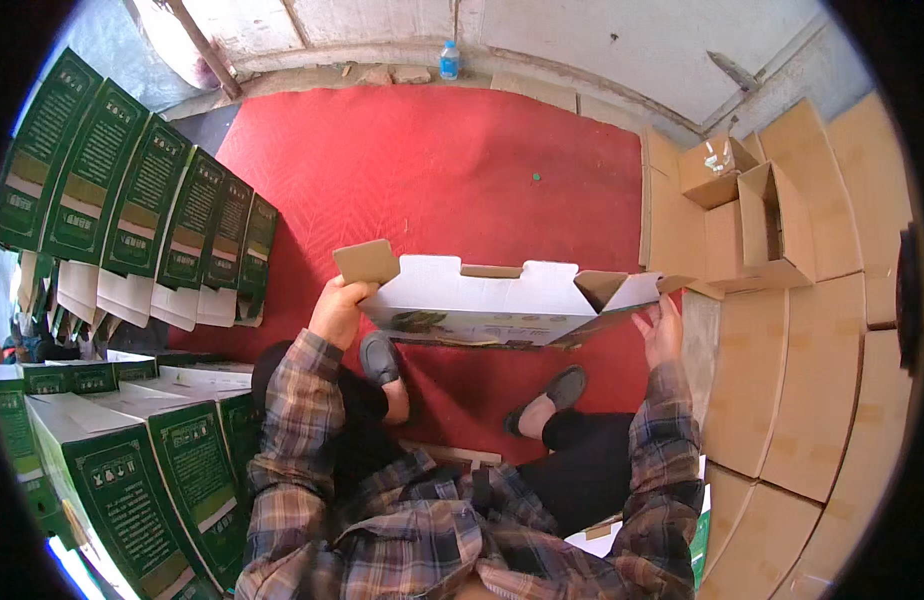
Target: Folding and stacking cardboard produce boxes.
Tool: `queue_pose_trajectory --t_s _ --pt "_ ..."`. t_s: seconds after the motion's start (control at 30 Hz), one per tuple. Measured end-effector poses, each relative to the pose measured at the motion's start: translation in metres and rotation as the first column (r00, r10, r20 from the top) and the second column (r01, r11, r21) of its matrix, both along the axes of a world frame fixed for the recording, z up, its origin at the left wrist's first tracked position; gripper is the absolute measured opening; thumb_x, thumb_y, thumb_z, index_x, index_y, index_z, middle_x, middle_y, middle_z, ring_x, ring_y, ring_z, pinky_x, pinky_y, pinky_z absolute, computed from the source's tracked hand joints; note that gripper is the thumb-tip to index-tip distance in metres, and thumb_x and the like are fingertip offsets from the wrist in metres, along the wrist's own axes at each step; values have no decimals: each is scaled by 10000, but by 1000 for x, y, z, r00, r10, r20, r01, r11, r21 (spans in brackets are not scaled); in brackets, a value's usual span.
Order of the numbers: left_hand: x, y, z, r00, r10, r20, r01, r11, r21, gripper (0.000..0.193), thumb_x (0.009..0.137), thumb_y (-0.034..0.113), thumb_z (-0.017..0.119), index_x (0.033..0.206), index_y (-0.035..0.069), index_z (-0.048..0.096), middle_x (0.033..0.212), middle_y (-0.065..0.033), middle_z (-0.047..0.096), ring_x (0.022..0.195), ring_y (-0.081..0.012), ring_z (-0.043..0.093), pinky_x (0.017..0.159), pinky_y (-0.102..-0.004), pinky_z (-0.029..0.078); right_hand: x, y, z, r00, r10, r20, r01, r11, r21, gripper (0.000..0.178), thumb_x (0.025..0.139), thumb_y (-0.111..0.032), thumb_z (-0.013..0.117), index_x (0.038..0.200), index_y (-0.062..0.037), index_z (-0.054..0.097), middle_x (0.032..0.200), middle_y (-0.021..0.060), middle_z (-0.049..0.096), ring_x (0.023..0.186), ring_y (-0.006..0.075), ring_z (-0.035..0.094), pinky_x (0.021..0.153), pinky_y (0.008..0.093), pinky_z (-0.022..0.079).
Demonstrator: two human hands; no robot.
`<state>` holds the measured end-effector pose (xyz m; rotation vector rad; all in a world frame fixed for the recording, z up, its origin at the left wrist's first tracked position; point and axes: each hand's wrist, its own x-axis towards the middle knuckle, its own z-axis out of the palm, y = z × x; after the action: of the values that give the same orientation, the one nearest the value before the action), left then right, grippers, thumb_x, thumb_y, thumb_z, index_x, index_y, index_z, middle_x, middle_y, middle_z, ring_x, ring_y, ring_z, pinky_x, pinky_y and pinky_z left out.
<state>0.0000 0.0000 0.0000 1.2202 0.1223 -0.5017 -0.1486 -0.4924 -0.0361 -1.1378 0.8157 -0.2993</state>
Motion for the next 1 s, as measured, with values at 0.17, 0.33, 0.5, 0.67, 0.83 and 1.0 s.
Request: queue_pose_trajectory --t_s 0.17,0.33,0.5,0.67,0.83,1.0 --pt "-5 -12 -3 999 17 50 -21 996 83 268 844 90 626 1097 1 639 1038 -47 658 955 -137 584 872 -300 419 4 0 15 996 33 -84 -49 978 -204 460 932 -324 511 1336 -121 427 1407 60 381 1281 227 362 934 491 398" --pt "-10 -19 13 987 -8 163 -19 987 159 251 834 90 669 1078 34 655 993 -19 671 909 -113 598 831 -290 439 6 13 34 988 -20 -155 -30 950 -310 556 906 -342 566 1381 -132 365 1368 23 423 1238 183 388 910 432 390" --pt "-10 -16 12 974 -66 217 39 991 126 263 835 118 695 1081 27 662 985 -34 680 897 -115 608 813 -283 471 13 37 42 988 -151 37 149 859 -489 738 841 -203 665 1438 -65 254 1436 167 319 1325 303 326 1042 445 326" --pt "-12 -15 14 978 -82 193 54 988 143 252 833 101 695 1074 32 664 975 -22 681 876 -100 609 793 -266 477 22 73 43 997 12 -72 -67 537 -841 1005 726 -204 778 1438 61 121 1470 252 189 1360 345 241 1122 407 220" --pt "-15 -15 19 962 -151 228 117 981 154 170 844 93 685 1006 41 679 908 3 669 840 -84 588 758 -254 467 32 99 38 968 -55 -246 -195 455 -869 1091 701 -235 796 1426 98 53 1494 295 83 1407 373 104 1145 402 155" --pt "-15 -16 31 846 -349 403 196 907 374 167 837 78 689 996 34 666 833 7 625 785 -75 555 708 -245 451 40 93 26 975 -82 -205 -147 454 -879 975 712 -86 691 1425 99 52 1490 300 98 1403 386 119 1146 399 153"
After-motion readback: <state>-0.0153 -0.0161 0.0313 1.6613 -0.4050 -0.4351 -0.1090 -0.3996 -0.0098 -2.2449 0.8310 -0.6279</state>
